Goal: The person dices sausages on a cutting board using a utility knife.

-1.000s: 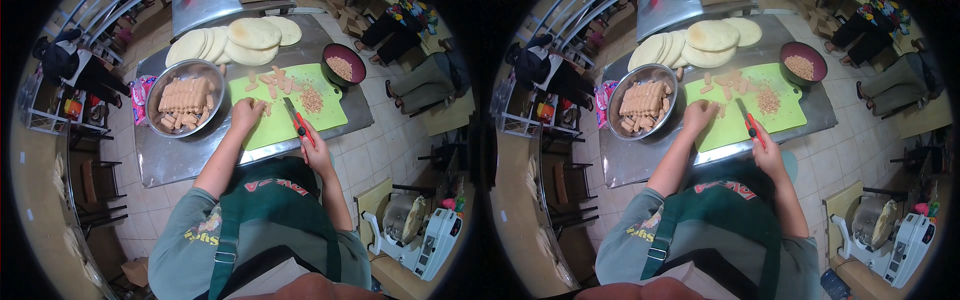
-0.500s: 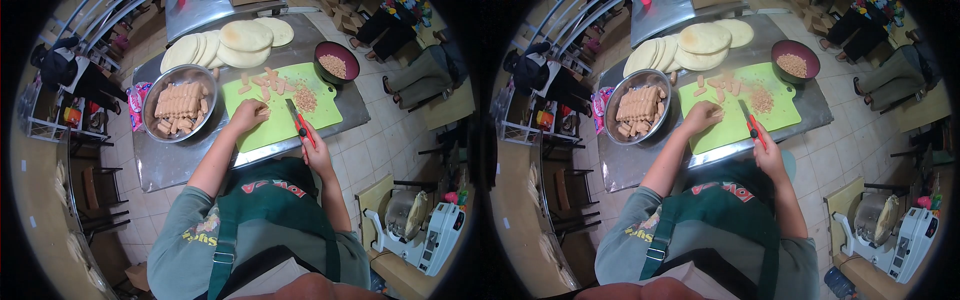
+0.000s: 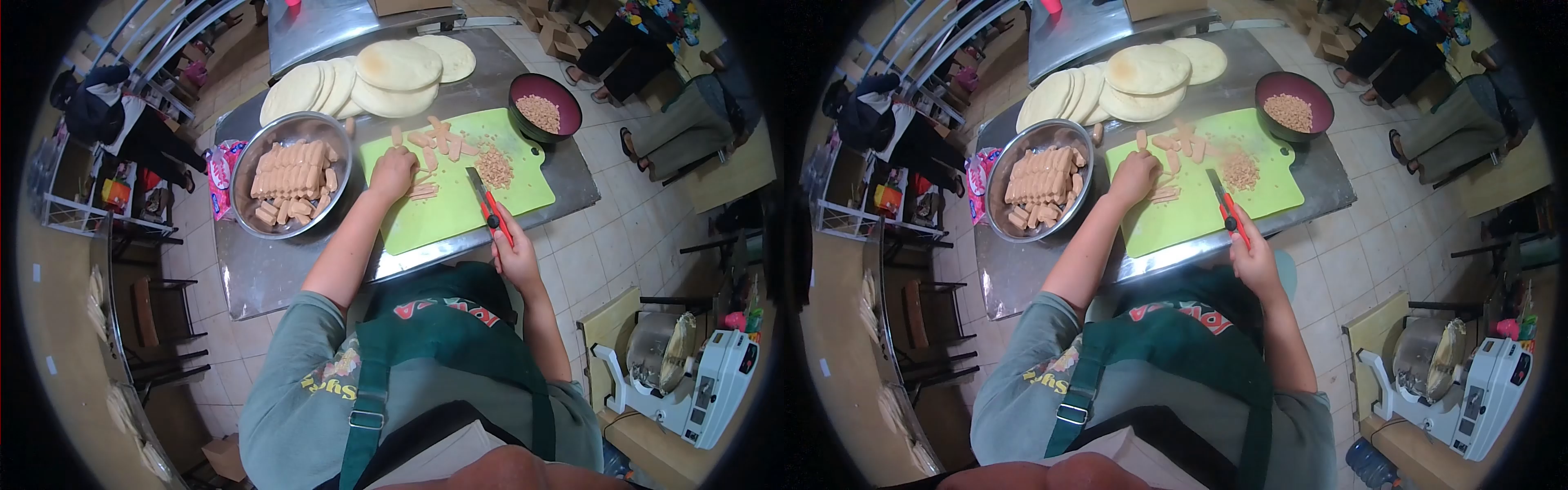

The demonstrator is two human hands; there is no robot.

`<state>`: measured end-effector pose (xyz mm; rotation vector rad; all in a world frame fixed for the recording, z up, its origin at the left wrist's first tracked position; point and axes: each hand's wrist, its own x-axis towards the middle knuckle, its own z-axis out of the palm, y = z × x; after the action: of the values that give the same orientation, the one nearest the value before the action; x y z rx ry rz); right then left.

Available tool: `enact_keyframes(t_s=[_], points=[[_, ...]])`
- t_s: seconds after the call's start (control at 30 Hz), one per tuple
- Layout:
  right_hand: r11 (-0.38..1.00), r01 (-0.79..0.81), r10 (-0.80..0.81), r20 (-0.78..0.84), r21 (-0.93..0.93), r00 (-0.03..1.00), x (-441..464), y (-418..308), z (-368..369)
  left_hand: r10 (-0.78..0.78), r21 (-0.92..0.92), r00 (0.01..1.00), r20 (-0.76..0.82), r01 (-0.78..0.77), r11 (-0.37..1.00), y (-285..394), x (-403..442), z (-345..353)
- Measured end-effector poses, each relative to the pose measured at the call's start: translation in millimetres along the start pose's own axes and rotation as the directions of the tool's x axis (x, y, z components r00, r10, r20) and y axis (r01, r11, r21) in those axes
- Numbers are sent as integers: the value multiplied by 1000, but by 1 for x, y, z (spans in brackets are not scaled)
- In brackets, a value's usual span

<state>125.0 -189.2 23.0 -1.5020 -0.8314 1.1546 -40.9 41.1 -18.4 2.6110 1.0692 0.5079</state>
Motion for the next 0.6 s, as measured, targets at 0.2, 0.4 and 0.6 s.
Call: enact_keyframes(t_s=[0.2, 0.4, 0.6], points=[[1000, 23, -23, 9, -2, 1000, 2, 2, 0, -3, -141, 997, 79, 14, 990, 3, -7, -19], [999, 32, -32, 11, -25, 999, 4, 0, 4, -14, -180, 996, 87, 29, 983, 12, -2, -19], [999, 45, -45, 4, -18, 999, 2, 2, 2, 209, 200, 976, 63, -217, 956, 14, 24, 4]])
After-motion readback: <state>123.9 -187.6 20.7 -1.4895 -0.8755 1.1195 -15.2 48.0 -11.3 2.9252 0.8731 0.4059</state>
